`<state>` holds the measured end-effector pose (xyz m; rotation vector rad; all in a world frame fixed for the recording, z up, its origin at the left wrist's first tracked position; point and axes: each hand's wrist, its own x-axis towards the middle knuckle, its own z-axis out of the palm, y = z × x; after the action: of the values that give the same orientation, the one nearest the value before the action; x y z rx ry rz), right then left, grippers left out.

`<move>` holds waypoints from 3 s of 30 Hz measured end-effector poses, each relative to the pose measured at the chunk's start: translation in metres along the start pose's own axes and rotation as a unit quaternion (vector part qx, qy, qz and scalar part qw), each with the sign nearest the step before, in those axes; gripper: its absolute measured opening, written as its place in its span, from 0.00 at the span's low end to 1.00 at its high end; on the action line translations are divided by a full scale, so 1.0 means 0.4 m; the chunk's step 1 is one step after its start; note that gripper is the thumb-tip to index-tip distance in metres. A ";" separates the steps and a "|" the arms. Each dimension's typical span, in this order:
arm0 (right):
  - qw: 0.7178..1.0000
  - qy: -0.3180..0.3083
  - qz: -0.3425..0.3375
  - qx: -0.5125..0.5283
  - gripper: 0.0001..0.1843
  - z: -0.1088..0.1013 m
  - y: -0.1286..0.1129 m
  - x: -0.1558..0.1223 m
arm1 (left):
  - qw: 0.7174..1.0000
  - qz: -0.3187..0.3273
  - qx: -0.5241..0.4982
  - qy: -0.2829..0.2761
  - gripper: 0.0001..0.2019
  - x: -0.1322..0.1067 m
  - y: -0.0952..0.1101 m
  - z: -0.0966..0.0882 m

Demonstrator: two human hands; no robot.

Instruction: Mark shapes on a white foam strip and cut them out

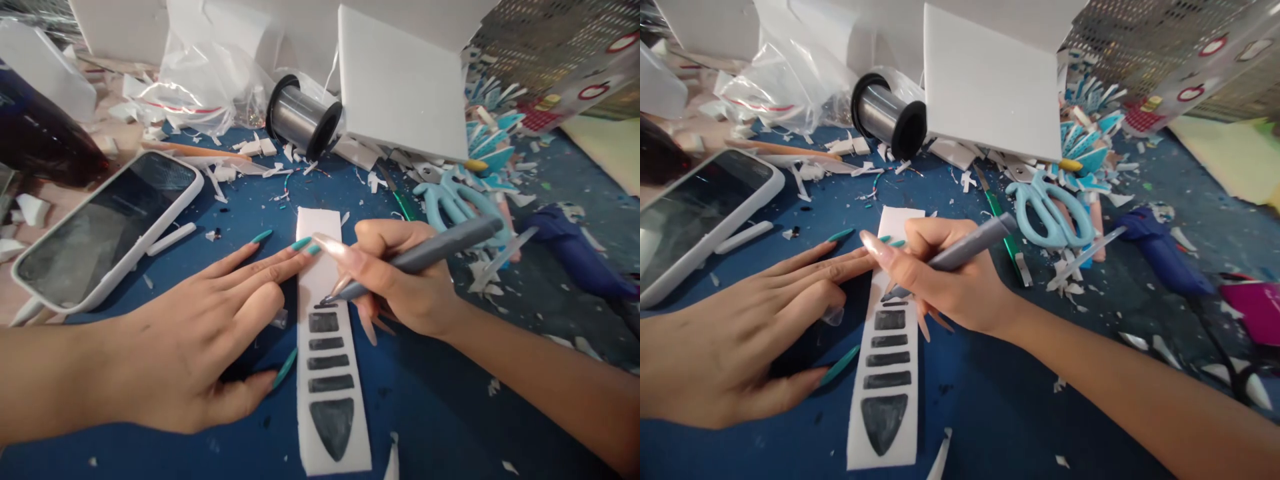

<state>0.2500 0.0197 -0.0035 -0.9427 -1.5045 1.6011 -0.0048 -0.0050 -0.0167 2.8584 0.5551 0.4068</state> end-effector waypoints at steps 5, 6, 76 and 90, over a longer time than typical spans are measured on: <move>0.995 -0.006 -0.059 -0.074 0.30 -0.002 0.004 0.012 | 1.000 -0.022 0.007 -0.002 0.11 0.013 0.006 0.003; 0.994 -0.018 -0.070 -0.088 0.29 -0.003 0.005 0.013 | 1.000 -0.022 0.003 0.002 0.11 0.015 0.007 0.004; 0.992 -0.031 -0.084 -0.088 0.25 0.012 0.014 0.033 | 0.998 -0.055 -0.013 -0.015 0.18 0.033 0.006 0.007; 0.986 -0.021 -0.103 -0.128 0.26 0.017 0.011 0.027 | 0.998 -0.061 -0.018 -0.016 0.18 0.013 0.004 0.002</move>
<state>0.2389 0.0261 -0.0079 -0.8624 -1.8045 1.3097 0.0007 -0.0044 -0.0158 2.7733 0.7038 0.3474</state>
